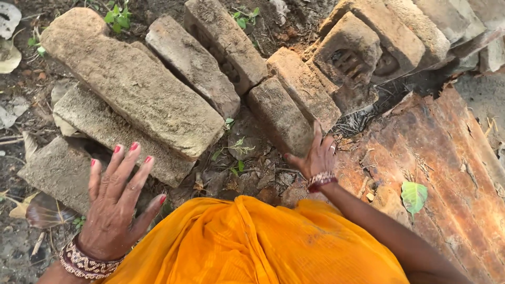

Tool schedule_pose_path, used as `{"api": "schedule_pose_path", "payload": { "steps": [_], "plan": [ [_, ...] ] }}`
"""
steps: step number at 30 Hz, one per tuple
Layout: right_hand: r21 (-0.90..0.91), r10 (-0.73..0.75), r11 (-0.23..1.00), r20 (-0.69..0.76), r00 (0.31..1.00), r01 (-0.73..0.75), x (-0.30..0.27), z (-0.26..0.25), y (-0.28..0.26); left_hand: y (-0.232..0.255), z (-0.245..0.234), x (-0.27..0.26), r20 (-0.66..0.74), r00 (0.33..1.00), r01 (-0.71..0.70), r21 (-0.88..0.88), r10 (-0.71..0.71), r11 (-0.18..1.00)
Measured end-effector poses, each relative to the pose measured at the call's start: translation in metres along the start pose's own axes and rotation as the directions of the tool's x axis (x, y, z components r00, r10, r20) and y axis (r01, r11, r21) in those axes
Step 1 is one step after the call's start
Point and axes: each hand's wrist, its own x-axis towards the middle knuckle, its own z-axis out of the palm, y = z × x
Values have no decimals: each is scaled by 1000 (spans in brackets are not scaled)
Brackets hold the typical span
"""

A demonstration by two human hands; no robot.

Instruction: The person kneels on bare ground and arranges loose bricks into a neat row, picking each brick by hand, turning it, and fitting it alongside the others. They continue placing bricks one at a time to extend the aligned line across the dirt.

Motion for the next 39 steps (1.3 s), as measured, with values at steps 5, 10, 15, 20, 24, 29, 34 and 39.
{"api": "schedule_pose_path", "payload": {
  "steps": [5,10,15,20,24,29,34,39],
  "plan": [
    [-183,-189,967,-49,981,177,4,-7,-7,2,4,6,-3,1000,-7,-2,7,1000],
    [-76,-63,995,11,998,64,40,15,11,5,1,14,4,999,-44,-6,44,999],
    [-125,-109,986,17,994,111,44,12,5,4,3,14,-9,999,-37,3,38,999],
    [-118,-202,974,-58,978,194,51,22,16,7,2,17,-7,999,-54,15,54,998],
    [-136,-219,967,-22,975,215,32,17,11,4,-5,14,-23,998,-59,33,60,998],
    [-151,-67,985,114,991,84,15,30,26,-5,-1,12,-31,1000,-2,12,2,1000],
    [18,-344,937,-123,931,348,57,71,56,-2,4,25,-7,1000,-17,-17,17,1000],
    [78,-190,979,25,981,188,63,16,-14,-11,7,40,-9,998,-55,77,56,995]
  ]
}}
